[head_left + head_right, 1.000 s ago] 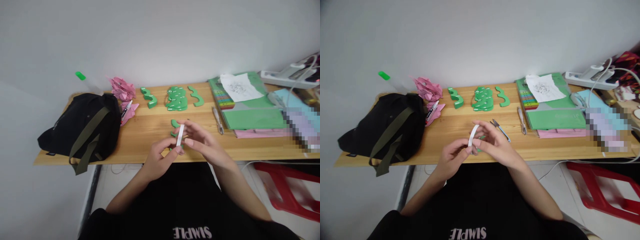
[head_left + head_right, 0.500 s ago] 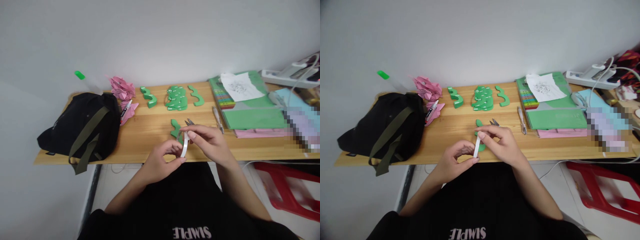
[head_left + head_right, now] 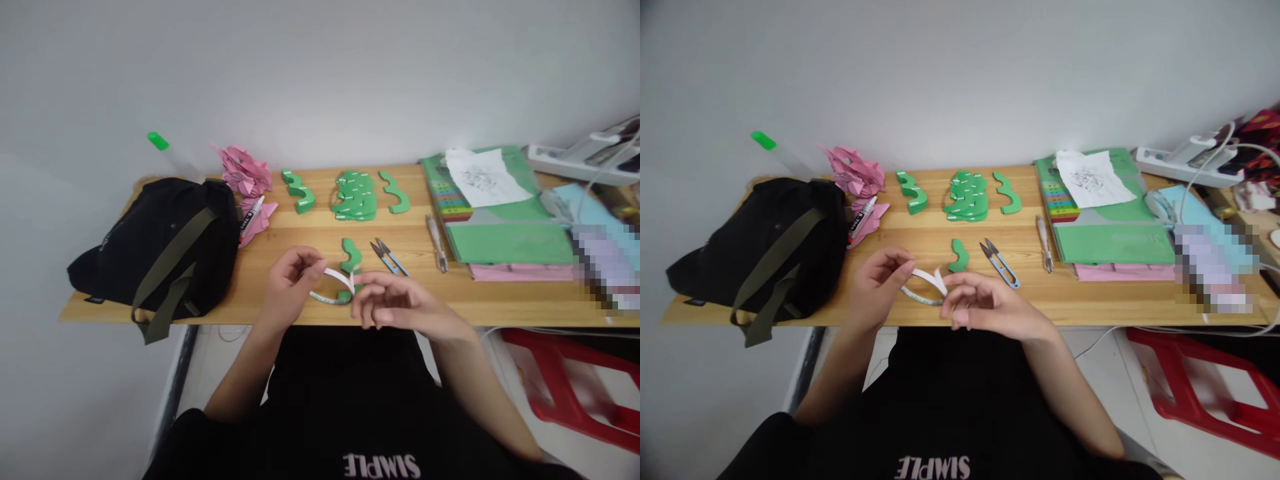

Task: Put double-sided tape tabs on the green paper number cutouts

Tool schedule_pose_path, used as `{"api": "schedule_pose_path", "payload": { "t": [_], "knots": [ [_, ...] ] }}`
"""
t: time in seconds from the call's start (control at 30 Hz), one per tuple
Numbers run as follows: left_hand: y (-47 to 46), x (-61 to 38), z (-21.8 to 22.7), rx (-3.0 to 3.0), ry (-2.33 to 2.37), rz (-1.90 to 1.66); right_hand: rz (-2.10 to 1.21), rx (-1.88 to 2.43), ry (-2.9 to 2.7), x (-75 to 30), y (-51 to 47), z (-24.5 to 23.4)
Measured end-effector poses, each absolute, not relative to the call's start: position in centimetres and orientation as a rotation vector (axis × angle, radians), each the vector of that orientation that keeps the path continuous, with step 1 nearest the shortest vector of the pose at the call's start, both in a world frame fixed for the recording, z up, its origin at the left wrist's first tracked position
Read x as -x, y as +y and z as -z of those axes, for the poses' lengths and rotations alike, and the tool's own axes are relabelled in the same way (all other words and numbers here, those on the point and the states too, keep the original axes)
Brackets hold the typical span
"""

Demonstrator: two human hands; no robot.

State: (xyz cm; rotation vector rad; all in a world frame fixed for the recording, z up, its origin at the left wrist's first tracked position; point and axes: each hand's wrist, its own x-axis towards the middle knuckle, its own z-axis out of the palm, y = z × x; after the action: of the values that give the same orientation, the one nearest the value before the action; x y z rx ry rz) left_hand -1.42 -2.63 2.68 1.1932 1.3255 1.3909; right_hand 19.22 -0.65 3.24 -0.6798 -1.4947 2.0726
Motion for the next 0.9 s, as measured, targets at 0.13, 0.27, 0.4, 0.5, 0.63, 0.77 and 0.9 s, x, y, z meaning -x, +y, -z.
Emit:
{"api": "schedule_pose_path", "payload": {
  "t": [0.13, 0.27, 0.4, 0.5, 0.63, 0.77, 0.9],
  "knots": [
    [-2.0, 0.8, -1.8, -1.066, 1.242, -1.363, -1.953, 0.905, -1.52, -18.3, -1.3, -3.4],
    [-2.8, 0.0, -1.6, -1.202, 1.196, -1.374, -1.926, 0.925, -1.437, -17.9, -1.5, -3.2],
    [-4.0, -0.1, -1.8, -1.365, 1.05, -1.392, -1.925, 0.949, -1.304, -17.9, -1.4, -3.1],
    [-4.5, 0.1, -2.1, -1.543, 1.005, -1.361, -1.918, 0.962, -1.231, -17.7, -1.4, -3.1],
    [-4.2, -0.1, -2.6, -1.728, 0.997, -1.322, -1.913, 0.949, -1.198, -17.3, -1.4, -3.0],
    [-3.8, -0.2, -2.8, -1.796, 1.081, -1.311, -1.926, 0.941, -1.254, -17.1, -1.5, -3.1],
    [-3.8, -0.2, -2.6, -1.568, 1.007, -1.264, -1.856, 0.934, -1.419, -18.0, -1.1, -3.1]
  ]
}}
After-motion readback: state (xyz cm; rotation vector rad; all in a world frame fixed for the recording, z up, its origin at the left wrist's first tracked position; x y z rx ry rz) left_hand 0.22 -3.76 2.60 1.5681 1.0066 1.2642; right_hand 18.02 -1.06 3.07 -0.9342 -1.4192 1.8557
